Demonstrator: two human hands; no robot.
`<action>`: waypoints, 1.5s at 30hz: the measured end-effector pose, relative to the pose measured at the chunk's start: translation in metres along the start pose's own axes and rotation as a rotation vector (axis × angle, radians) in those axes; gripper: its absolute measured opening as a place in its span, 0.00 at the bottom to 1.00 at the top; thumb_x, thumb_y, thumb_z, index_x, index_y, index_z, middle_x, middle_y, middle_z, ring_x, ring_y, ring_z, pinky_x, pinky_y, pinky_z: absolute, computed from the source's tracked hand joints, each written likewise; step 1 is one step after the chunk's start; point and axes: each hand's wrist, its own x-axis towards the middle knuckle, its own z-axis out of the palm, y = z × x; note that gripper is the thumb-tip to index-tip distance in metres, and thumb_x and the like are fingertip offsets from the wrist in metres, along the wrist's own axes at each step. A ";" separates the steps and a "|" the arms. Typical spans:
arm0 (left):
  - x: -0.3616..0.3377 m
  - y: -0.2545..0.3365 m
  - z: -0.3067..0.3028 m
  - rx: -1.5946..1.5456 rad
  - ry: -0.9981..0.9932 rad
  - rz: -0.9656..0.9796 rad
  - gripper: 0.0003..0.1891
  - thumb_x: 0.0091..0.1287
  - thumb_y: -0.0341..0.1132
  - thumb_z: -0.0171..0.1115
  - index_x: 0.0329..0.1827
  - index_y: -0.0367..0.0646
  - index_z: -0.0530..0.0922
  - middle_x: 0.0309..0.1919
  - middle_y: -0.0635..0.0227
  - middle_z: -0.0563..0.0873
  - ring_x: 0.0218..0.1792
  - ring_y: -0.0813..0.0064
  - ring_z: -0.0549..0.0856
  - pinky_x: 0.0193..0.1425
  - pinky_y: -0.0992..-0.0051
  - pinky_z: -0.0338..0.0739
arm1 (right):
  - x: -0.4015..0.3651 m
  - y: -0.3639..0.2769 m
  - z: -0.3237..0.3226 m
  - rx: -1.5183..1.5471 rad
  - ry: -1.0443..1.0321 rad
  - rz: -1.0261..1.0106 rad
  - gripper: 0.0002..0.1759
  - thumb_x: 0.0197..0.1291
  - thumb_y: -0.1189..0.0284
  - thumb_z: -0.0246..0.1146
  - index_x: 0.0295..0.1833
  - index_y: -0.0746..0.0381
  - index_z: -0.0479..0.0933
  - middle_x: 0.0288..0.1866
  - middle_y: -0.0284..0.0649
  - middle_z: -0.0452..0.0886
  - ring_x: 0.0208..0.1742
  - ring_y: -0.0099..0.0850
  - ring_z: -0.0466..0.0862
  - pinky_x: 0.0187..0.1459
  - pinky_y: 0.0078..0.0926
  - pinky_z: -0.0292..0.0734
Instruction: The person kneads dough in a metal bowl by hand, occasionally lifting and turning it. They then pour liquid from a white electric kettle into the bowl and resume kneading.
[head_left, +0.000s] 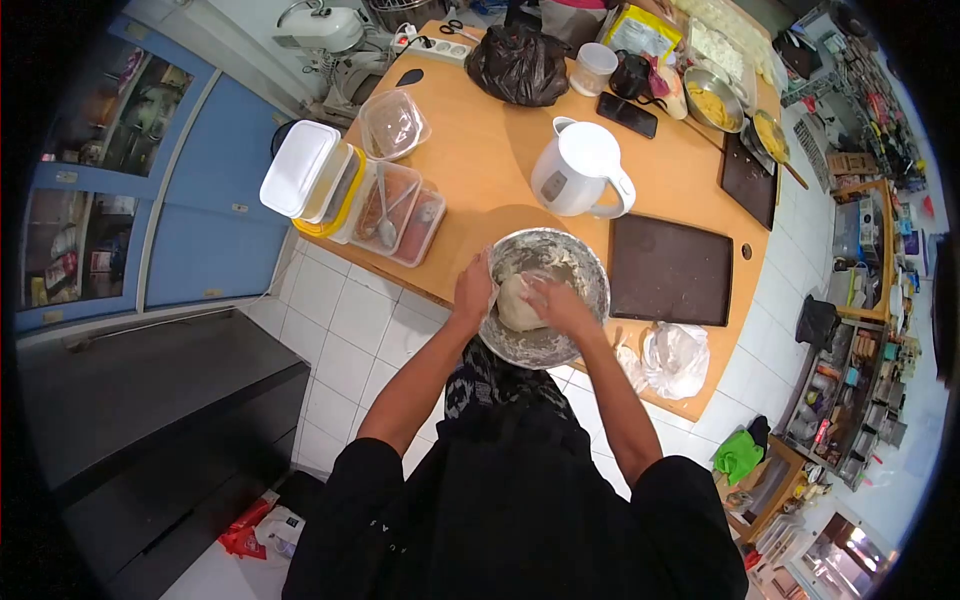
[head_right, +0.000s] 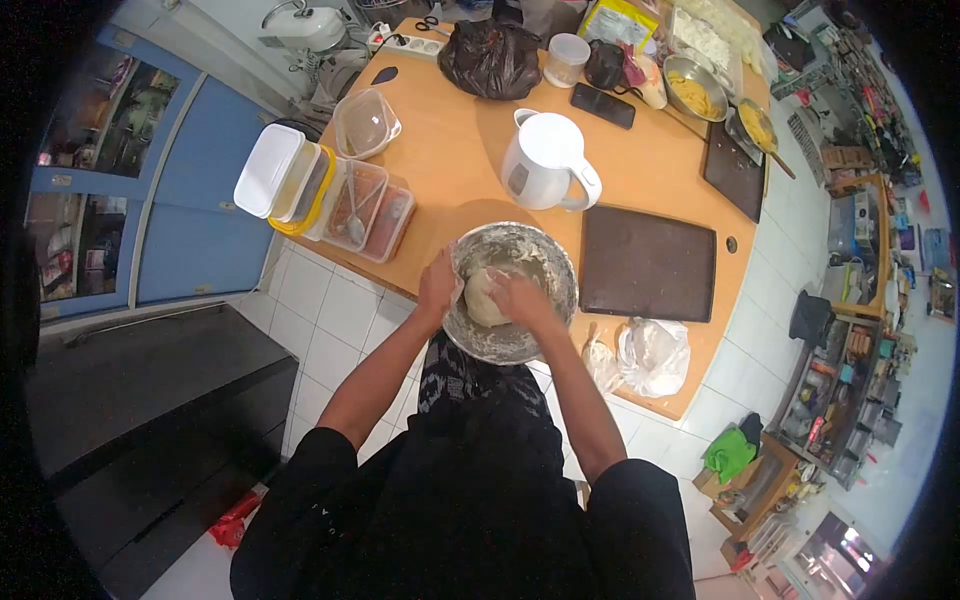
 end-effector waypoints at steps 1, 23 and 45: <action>0.000 -0.003 0.005 -0.001 0.024 0.028 0.20 0.68 0.28 0.49 0.63 0.39 0.71 0.48 0.47 0.81 0.44 0.46 0.84 0.48 0.55 0.79 | -0.014 -0.007 0.018 -0.176 0.069 -0.005 0.34 0.68 0.57 0.57 0.74 0.61 0.59 0.74 0.54 0.60 0.73 0.54 0.63 0.69 0.56 0.56; 0.001 -0.016 0.021 0.054 -0.007 0.059 0.19 0.70 0.30 0.46 0.64 0.43 0.70 0.49 0.50 0.82 0.43 0.48 0.85 0.48 0.55 0.79 | -0.072 -0.030 0.071 -0.088 0.441 0.025 0.16 0.61 0.66 0.60 0.52 0.62 0.80 0.44 0.48 0.81 0.50 0.46 0.79 0.56 0.44 0.69; 0.006 -0.019 0.022 0.011 -0.017 0.096 0.21 0.67 0.29 0.50 0.64 0.43 0.71 0.46 0.49 0.82 0.38 0.47 0.85 0.44 0.54 0.80 | 0.006 0.005 0.088 -0.193 0.634 0.112 0.18 0.66 0.62 0.53 0.50 0.66 0.75 0.46 0.52 0.78 0.51 0.52 0.76 0.54 0.47 0.70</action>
